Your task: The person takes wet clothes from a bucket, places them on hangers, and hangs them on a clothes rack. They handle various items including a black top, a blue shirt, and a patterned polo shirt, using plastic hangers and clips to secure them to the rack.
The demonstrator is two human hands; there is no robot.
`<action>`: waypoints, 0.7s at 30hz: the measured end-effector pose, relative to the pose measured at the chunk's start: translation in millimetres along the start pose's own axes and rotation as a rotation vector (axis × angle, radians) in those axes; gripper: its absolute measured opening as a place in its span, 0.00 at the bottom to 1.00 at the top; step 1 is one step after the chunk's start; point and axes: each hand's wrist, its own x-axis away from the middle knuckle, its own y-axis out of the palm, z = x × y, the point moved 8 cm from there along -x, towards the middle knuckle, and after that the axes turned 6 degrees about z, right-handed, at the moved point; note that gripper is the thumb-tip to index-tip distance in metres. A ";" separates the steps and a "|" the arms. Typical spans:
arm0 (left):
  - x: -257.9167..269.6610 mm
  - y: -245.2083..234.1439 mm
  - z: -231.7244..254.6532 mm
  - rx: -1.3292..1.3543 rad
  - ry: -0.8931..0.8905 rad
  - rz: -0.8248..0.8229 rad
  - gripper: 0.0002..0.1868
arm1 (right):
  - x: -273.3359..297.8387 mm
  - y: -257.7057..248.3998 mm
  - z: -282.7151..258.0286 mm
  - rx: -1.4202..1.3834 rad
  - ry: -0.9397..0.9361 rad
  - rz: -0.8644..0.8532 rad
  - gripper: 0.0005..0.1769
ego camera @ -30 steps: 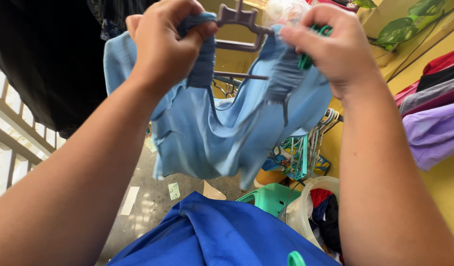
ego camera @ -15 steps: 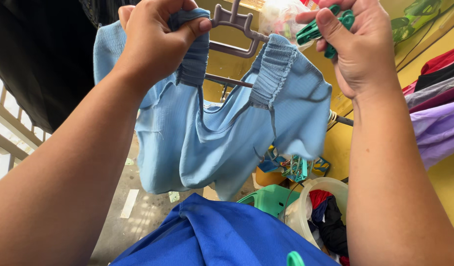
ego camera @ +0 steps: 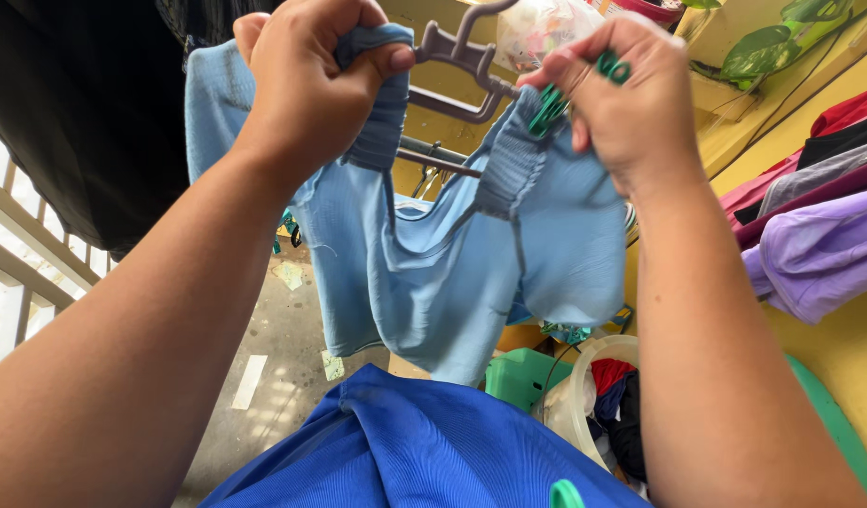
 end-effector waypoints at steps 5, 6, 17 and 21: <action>6.7 2.2 -4.0 -0.083 0.057 -0.004 0.10 | 13.8 9.0 7.6 0.428 -0.040 0.092 0.25; 5.5 6.2 -7.7 -0.089 0.021 -0.041 0.11 | 15.5 10.8 12.1 0.537 -0.071 0.121 0.29; 21.5 15.6 -31.7 -0.222 -0.006 -0.275 0.15 | 27.4 -1.5 64.0 0.158 -0.093 0.180 0.25; 29.7 20.3 -42.6 -0.220 -0.135 -0.267 0.18 | 32.2 -1.4 64.9 0.318 -0.156 0.209 0.29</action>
